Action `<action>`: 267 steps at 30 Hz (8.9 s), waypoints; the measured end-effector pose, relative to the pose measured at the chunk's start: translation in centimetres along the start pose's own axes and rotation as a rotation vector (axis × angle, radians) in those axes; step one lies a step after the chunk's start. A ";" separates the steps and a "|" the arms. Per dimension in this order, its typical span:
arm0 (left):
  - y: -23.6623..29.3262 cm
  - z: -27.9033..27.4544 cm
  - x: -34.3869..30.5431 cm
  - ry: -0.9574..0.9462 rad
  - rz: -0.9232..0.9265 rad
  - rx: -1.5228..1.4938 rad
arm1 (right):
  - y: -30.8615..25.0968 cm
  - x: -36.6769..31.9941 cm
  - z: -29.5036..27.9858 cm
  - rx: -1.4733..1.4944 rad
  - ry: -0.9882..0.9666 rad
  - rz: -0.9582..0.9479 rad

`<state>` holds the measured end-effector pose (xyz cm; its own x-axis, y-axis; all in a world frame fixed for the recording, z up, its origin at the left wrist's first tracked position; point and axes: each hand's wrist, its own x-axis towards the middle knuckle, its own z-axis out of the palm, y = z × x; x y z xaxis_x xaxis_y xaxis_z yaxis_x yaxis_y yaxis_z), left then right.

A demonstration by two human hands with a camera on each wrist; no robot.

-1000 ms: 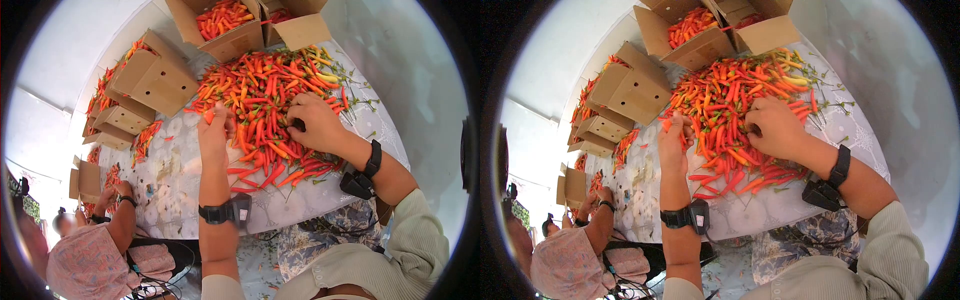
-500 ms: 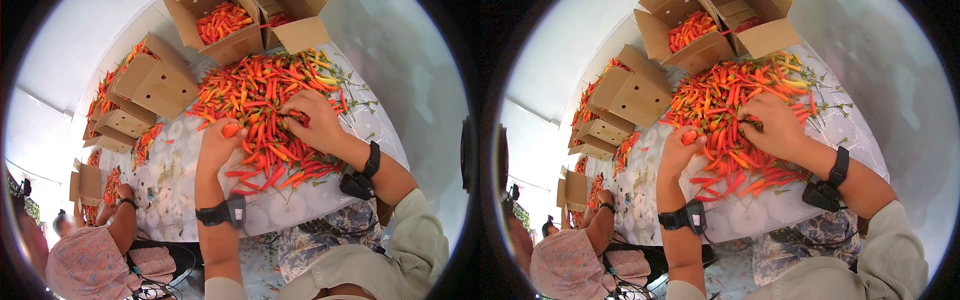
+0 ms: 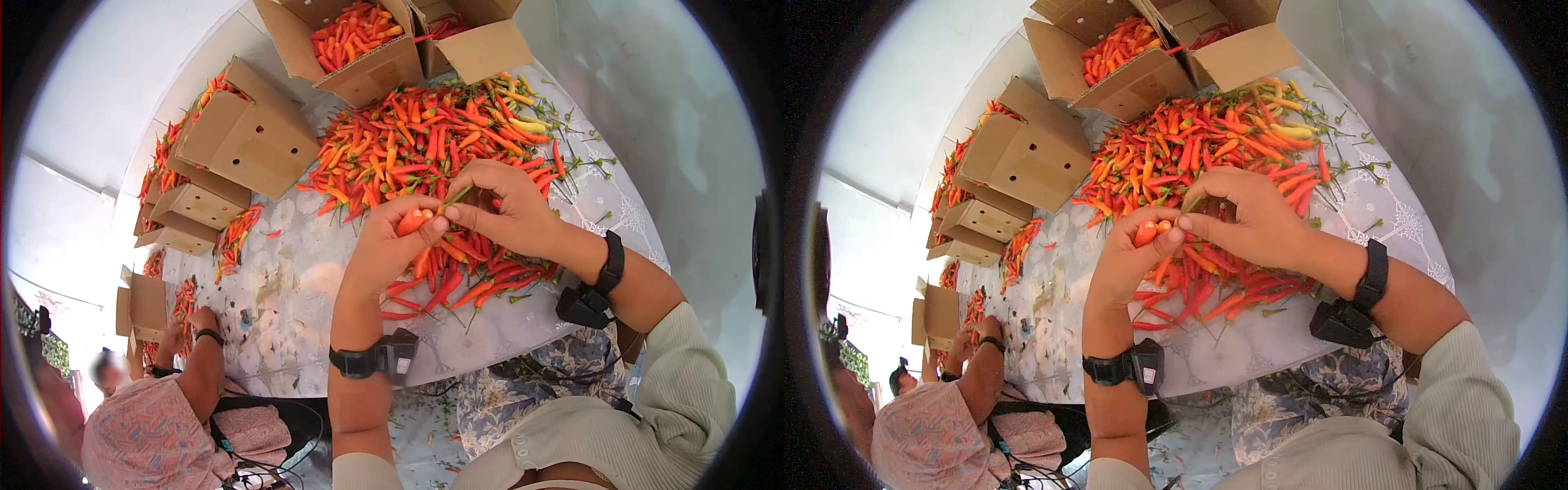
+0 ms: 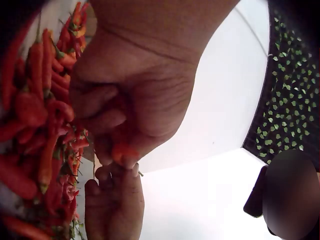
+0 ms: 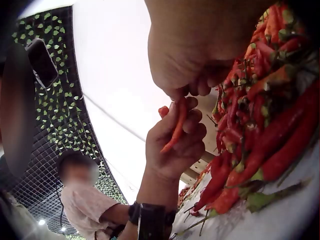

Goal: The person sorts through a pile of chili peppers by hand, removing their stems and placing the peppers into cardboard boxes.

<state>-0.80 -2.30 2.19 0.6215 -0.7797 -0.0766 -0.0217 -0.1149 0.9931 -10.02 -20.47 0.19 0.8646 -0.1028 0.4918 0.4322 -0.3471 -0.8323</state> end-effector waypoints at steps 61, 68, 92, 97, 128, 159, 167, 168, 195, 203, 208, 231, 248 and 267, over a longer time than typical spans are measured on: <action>-0.2 -0.3 0.3 -0.066 -0.003 0.003 | 0.2 -0.1 0.4 -0.250 -0.005 -0.094; 0.7 -0.2 -0.2 -0.108 -0.056 -0.101 | 0.5 0.1 0.2 -0.001 -0.055 0.021; -0.5 -2.1 0.9 0.209 0.087 -0.491 | 0.7 -0.4 0.2 -0.608 -0.173 -0.184; -1.0 -2.4 0.9 0.181 0.086 -0.507 | 0.4 -0.8 0.9 -0.693 -0.151 -0.161; -0.4 0.1 0.1 -0.100 -0.029 -0.237 | 0.7 0.1 0.0 0.496 -0.118 0.268; -0.7 0.6 0.6 -0.103 0.010 -0.297 | 0.9 -0.1 0.6 0.382 0.034 0.168; -0.8 0.8 0.1 -0.123 -0.010 -0.315 | 0.8 0.0 -0.2 0.603 -0.157 0.314; -0.6 0.9 0.0 -0.119 -0.007 -0.307 | 0.8 0.0 -0.3 0.602 -0.160 0.320; -0.7 0.4 0.9 0.045 0.151 -0.173 | 0.9 0.0 0.6 0.370 -0.005 0.193; -0.9 0.4 0.7 0.019 0.153 -0.028 | 0.5 0.0 0.2 0.443 -0.049 0.333; -0.1 0.8 0.3 -0.004 0.047 -0.182 | -0.1 0.0 0.2 0.681 -0.052 0.519; -0.9 0.6 0.1 -0.117 -0.039 -0.239 | 0.6 -0.6 0.6 0.817 -0.103 0.674; -0.7 -0.9 0.0 -0.245 0.005 -0.363 | 0.1 0.2 -0.1 0.511 -0.267 0.434; -1.0 -3.2 1.1 0.198 0.210 -0.715 | -0.6 -0.4 4.9 -0.830 -0.360 -0.350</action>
<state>2.43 -1.05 1.34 0.7902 -0.6088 0.0698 0.3151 0.5013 0.8059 -9.36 -15.68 -0.77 0.8076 0.3753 0.4548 0.4811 -0.8654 -0.1401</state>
